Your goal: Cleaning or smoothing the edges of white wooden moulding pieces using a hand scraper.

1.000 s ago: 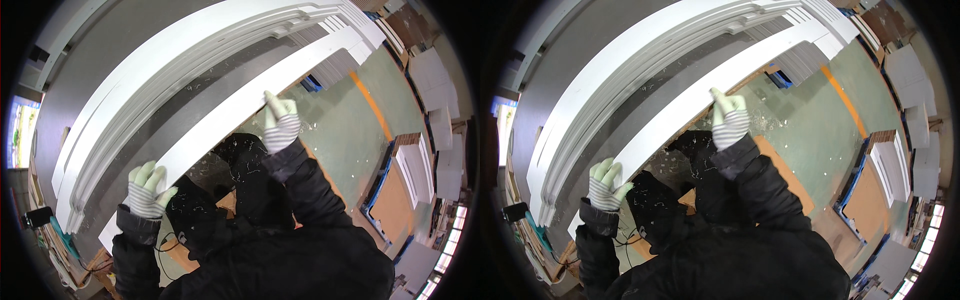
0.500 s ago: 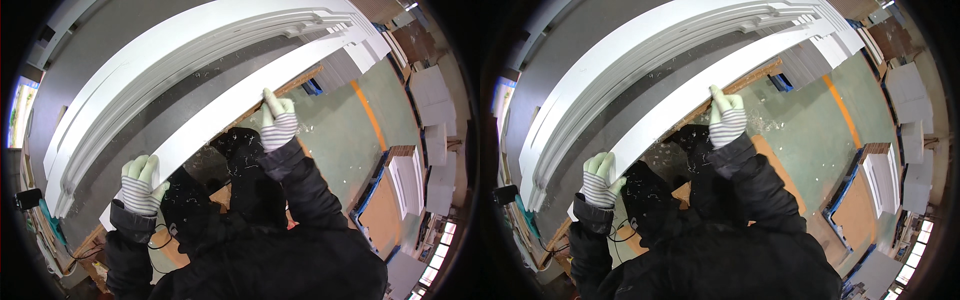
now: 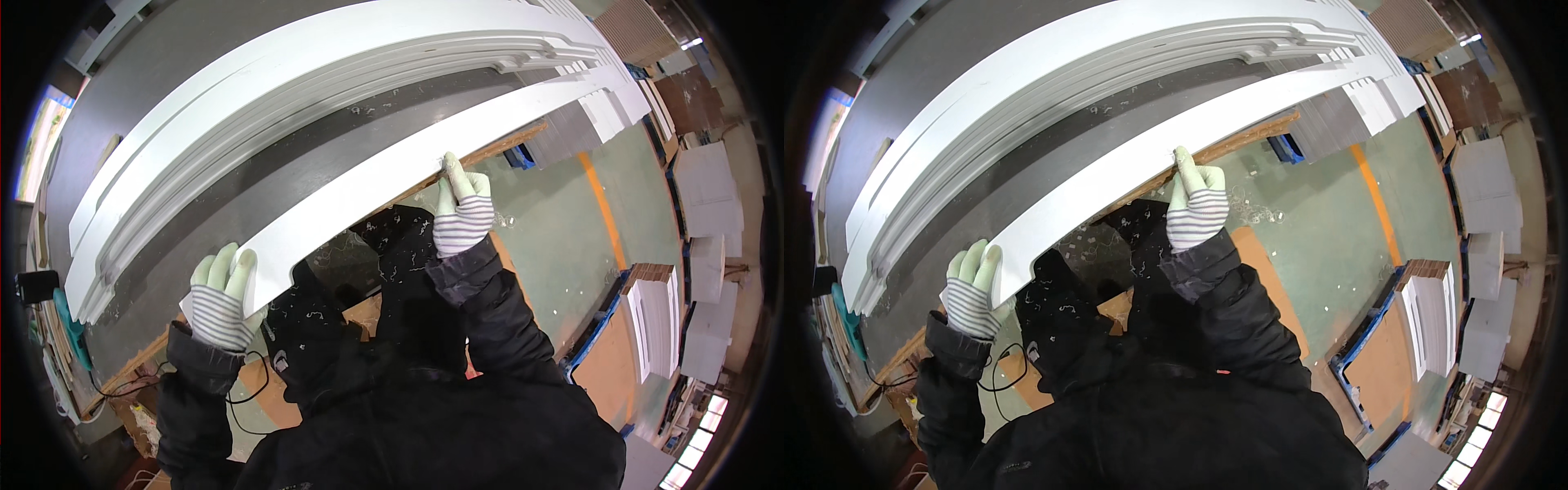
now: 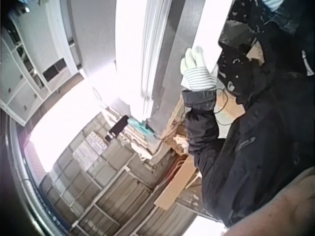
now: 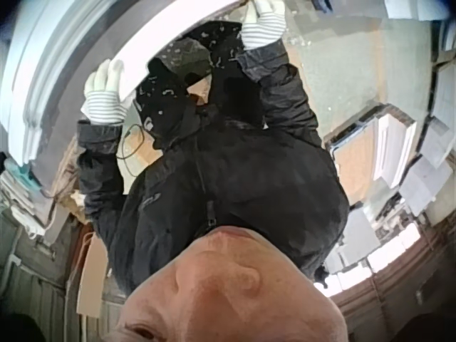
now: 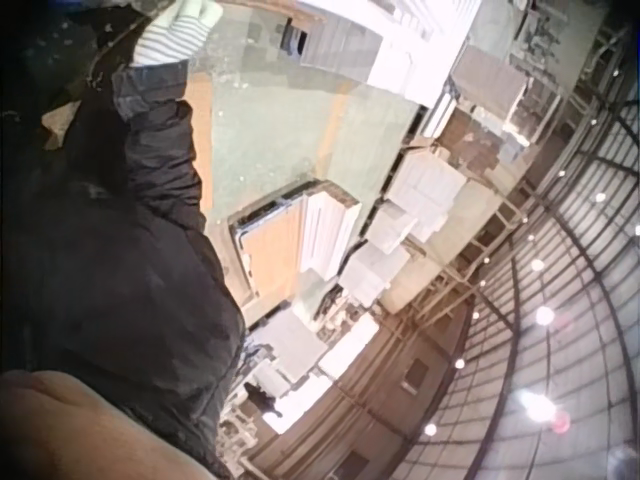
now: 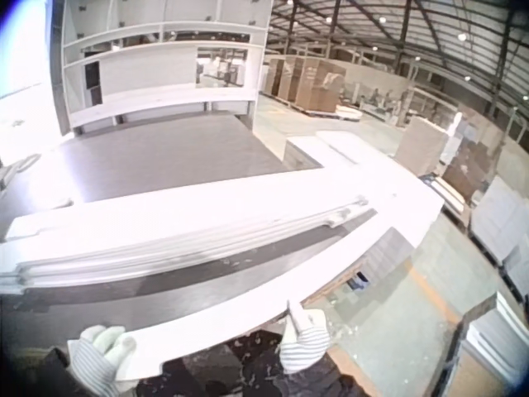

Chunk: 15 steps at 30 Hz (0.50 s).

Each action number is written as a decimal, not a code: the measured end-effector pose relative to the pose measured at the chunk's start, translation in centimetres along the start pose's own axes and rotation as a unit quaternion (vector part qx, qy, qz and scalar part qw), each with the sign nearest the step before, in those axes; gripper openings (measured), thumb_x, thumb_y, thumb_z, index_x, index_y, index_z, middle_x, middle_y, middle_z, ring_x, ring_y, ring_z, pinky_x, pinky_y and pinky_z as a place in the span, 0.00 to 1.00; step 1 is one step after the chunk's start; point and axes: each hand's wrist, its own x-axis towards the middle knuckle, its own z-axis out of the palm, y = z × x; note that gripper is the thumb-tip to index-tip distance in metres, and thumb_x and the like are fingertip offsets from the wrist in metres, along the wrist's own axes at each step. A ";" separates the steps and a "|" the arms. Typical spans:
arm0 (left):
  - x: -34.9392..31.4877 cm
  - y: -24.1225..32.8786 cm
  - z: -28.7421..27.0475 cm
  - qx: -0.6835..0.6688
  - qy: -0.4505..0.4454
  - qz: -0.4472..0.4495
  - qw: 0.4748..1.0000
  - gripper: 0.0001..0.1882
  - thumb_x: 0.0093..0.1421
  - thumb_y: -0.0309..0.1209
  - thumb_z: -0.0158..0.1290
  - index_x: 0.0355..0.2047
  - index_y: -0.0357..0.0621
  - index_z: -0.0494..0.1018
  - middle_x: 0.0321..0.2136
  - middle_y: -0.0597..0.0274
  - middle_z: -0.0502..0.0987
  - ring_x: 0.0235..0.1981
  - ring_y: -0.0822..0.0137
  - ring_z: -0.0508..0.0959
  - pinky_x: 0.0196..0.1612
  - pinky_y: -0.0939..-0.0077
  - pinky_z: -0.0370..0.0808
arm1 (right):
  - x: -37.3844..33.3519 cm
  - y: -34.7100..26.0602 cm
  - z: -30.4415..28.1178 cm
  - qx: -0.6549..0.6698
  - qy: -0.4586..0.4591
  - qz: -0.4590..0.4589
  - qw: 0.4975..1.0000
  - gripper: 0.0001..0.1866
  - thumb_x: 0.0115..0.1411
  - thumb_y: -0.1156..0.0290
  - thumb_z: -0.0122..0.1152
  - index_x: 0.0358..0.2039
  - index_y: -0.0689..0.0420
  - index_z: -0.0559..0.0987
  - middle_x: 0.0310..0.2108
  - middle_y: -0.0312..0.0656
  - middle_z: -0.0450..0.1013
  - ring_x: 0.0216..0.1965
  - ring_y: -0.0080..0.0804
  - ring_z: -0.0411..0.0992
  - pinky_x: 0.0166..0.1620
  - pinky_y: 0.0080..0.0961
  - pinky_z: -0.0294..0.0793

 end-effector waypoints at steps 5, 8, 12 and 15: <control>3.0 2.3 0.2 -0.011 0.004 0.014 1.000 0.44 0.37 0.32 0.63 0.59 0.46 0.65 0.54 0.46 0.68 0.51 0.42 0.68 0.51 0.57 0.72 | -5.1 -5.8 2.9 0.241 -0.247 0.231 0.910 0.10 0.62 0.74 0.60 0.44 0.59 0.79 0.23 0.40 0.69 0.25 0.31 0.67 0.30 0.28 0.68; 4.0 2.9 0.5 -0.040 -0.001 0.011 0.999 0.44 0.37 0.30 0.63 0.60 0.46 0.64 0.55 0.45 0.67 0.51 0.41 0.67 0.53 0.55 0.70 | -7.8 -9.7 3.3 0.181 -0.165 -0.014 0.969 0.07 0.65 0.72 0.56 0.38 0.62 0.79 0.22 0.42 0.70 0.26 0.30 0.70 0.29 0.26 0.69; 3.4 2.7 0.8 -0.054 -0.017 -0.010 0.998 0.45 0.37 0.29 0.63 0.60 0.45 0.64 0.55 0.44 0.66 0.52 0.41 0.66 0.54 0.53 0.68 | -3.3 -5.9 1.5 0.063 -0.209 -0.045 0.975 0.11 0.63 0.77 0.56 0.45 0.59 0.80 0.25 0.44 0.71 0.25 0.32 0.69 0.28 0.27 0.68; 4.1 3.0 0.7 -0.062 0.001 -0.006 0.998 0.44 0.37 0.29 0.64 0.59 0.45 0.65 0.55 0.44 0.67 0.51 0.41 0.66 0.54 0.53 0.68 | -4.2 -6.2 2.6 0.085 -0.116 -0.043 0.989 0.13 0.62 0.79 0.56 0.47 0.59 0.79 0.26 0.44 0.70 0.25 0.30 0.68 0.29 0.25 0.68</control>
